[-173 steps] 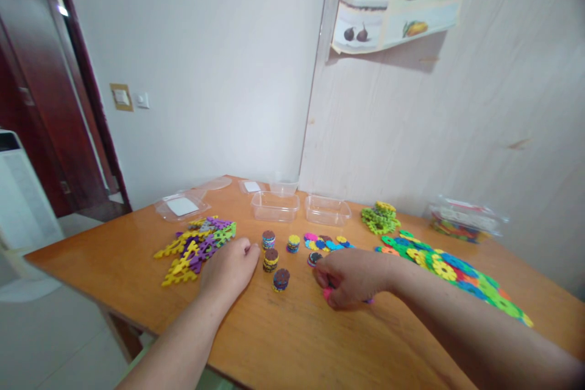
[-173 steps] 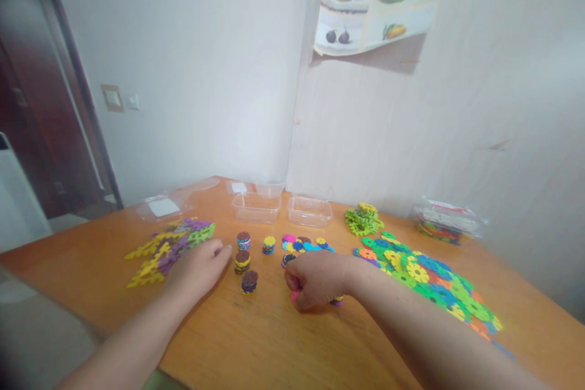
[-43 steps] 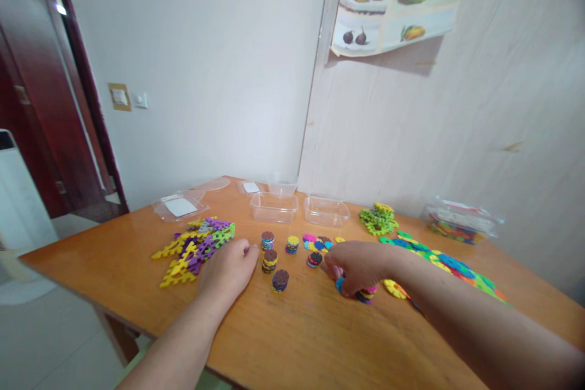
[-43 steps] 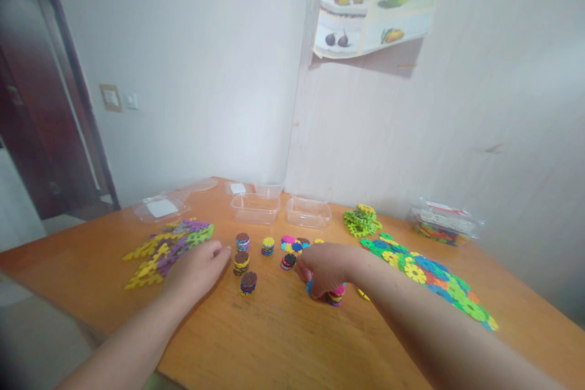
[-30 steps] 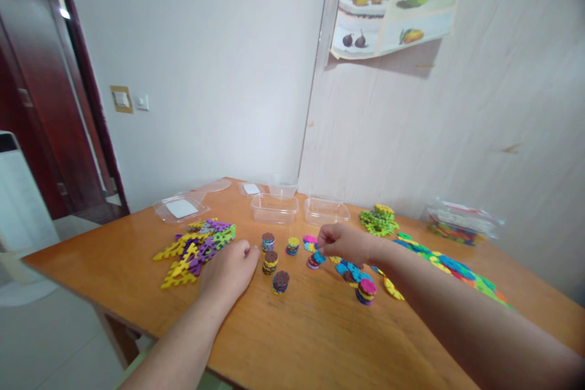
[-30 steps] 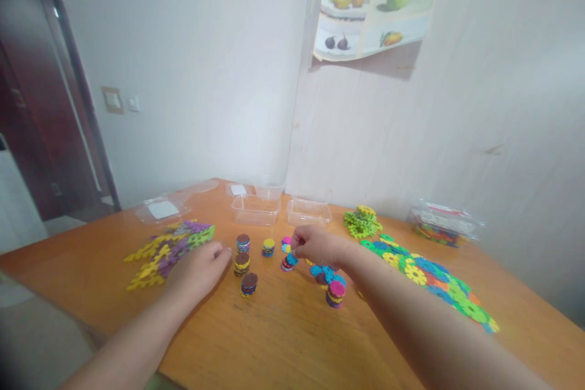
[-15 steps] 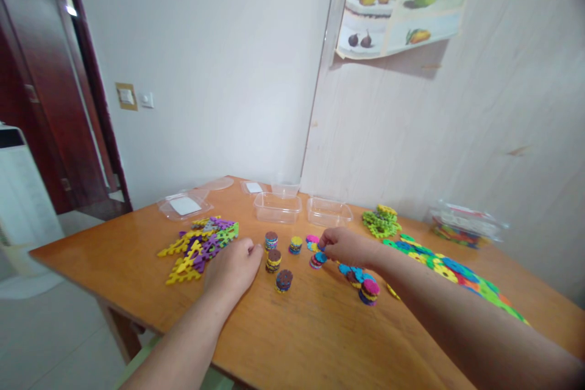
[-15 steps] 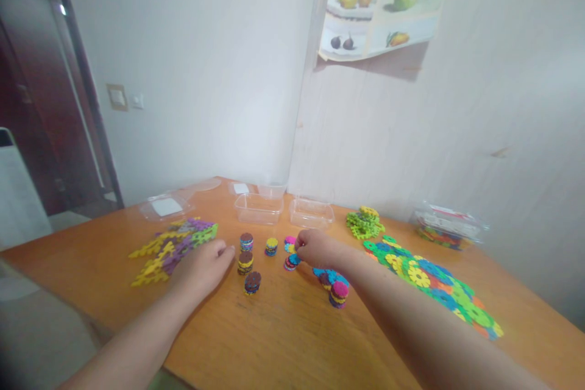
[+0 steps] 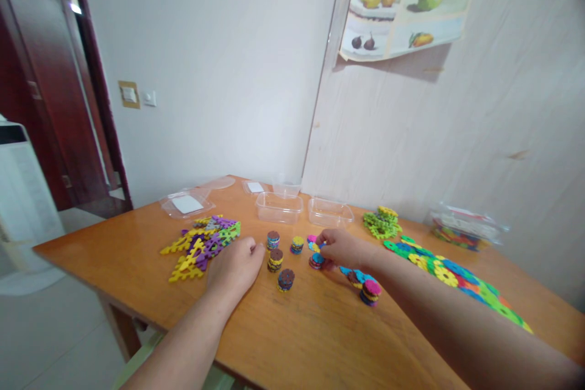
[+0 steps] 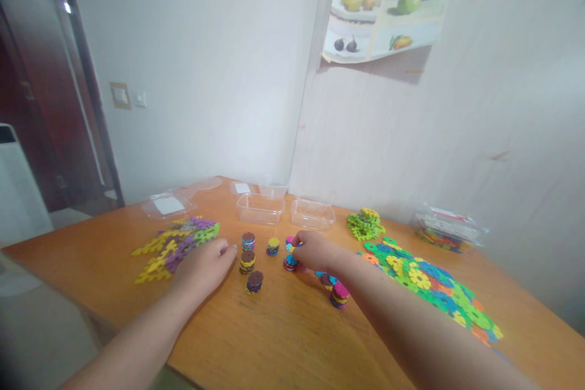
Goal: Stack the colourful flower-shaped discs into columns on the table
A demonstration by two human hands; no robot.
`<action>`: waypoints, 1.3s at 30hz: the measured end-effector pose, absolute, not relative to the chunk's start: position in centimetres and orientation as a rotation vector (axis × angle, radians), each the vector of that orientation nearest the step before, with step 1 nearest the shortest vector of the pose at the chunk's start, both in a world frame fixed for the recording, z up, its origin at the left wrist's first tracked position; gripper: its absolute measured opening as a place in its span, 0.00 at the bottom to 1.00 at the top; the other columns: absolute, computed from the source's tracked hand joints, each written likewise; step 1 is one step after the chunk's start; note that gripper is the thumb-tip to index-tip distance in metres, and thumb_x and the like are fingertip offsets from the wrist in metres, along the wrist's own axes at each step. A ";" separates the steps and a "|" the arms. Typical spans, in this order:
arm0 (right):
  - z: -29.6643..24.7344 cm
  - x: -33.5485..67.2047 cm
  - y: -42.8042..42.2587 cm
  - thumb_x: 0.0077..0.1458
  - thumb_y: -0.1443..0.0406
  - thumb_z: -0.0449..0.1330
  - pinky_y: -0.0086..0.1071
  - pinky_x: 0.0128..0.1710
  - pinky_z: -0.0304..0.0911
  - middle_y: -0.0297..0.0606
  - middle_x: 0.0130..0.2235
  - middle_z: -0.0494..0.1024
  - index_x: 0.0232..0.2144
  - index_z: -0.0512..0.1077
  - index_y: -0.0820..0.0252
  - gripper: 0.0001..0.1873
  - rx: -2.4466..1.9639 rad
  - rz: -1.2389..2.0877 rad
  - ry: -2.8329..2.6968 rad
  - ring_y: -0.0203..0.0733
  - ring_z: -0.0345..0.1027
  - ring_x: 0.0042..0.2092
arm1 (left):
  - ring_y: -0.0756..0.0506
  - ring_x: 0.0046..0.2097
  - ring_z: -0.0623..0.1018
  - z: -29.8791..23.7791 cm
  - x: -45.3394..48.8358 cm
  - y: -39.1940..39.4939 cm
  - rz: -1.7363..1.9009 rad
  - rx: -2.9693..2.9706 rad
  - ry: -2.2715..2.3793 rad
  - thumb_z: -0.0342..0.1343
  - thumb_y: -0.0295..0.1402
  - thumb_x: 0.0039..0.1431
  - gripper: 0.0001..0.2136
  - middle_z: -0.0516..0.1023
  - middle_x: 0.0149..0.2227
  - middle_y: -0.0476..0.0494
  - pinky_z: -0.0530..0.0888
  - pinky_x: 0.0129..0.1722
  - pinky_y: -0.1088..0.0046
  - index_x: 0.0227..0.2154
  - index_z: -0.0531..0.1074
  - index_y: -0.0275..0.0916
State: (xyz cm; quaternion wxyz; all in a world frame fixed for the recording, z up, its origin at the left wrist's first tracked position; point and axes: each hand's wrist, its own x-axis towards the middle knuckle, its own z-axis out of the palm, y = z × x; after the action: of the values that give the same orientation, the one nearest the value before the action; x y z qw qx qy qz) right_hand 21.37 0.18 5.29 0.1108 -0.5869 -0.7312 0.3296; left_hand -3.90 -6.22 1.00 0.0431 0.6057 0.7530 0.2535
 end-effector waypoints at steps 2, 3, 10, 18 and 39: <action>5.3 21.0 -0.1 0.49 0.73 0.58 0.28 0.29 0.69 0.35 0.29 0.81 0.43 0.71 0.59 0.17 -1.727 1.018 -2.104 0.41 0.78 0.31 | 0.46 0.27 0.69 1.1 -3.9 -6.3 0.763 1.848 2.303 0.45 0.45 0.63 0.18 0.75 0.25 0.46 0.49 0.28 0.69 0.22 0.66 0.42; 5.4 20.8 -0.2 0.50 0.73 0.58 0.28 0.29 0.70 0.34 0.29 0.81 0.43 0.70 0.59 0.17 -1.728 1.037 -2.084 0.41 0.79 0.31 | 0.46 0.27 0.69 1.2 -3.8 -6.4 0.758 1.847 2.304 0.45 0.45 0.63 0.18 0.75 0.25 0.45 0.49 0.28 0.69 0.22 0.66 0.42; 6.2 19.5 -1.2 0.48 0.74 0.59 0.26 0.28 0.69 0.34 0.29 0.81 0.36 0.71 0.59 0.12 -1.707 1.073 -2.052 0.40 0.78 0.31 | 0.47 0.27 0.70 1.2 -3.8 -6.4 0.749 1.847 2.309 0.45 0.45 0.63 0.18 0.76 0.27 0.46 0.50 0.27 0.69 0.22 0.66 0.42; 6.2 20.8 -0.3 0.49 0.73 0.59 0.27 0.29 0.69 0.34 0.30 0.81 0.40 0.71 0.59 0.13 -1.632 1.049 -2.114 0.40 0.78 0.31 | 0.46 0.29 0.71 1.4 -3.8 -6.4 0.736 1.851 2.311 0.44 0.45 0.63 0.18 0.76 0.28 0.46 0.50 0.27 0.69 0.22 0.66 0.43; 2.3 33.2 -14.2 0.64 0.56 0.50 0.30 0.27 0.53 0.33 0.25 0.72 0.25 0.63 0.56 0.17 -1.532 0.379 -2.174 0.37 0.63 0.28 | 0.45 0.28 0.69 1.3 -4.8 -5.9 0.774 1.880 2.281 0.43 0.49 0.63 0.20 0.69 0.22 0.48 0.52 0.28 0.70 0.20 0.60 0.42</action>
State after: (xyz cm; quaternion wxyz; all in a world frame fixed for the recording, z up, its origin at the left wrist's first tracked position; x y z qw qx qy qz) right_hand 33.16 -14.15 2.35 0.2255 -0.5555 -0.7884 0.1375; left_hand -4.81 -5.92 1.30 0.0431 0.6147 0.7458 0.2530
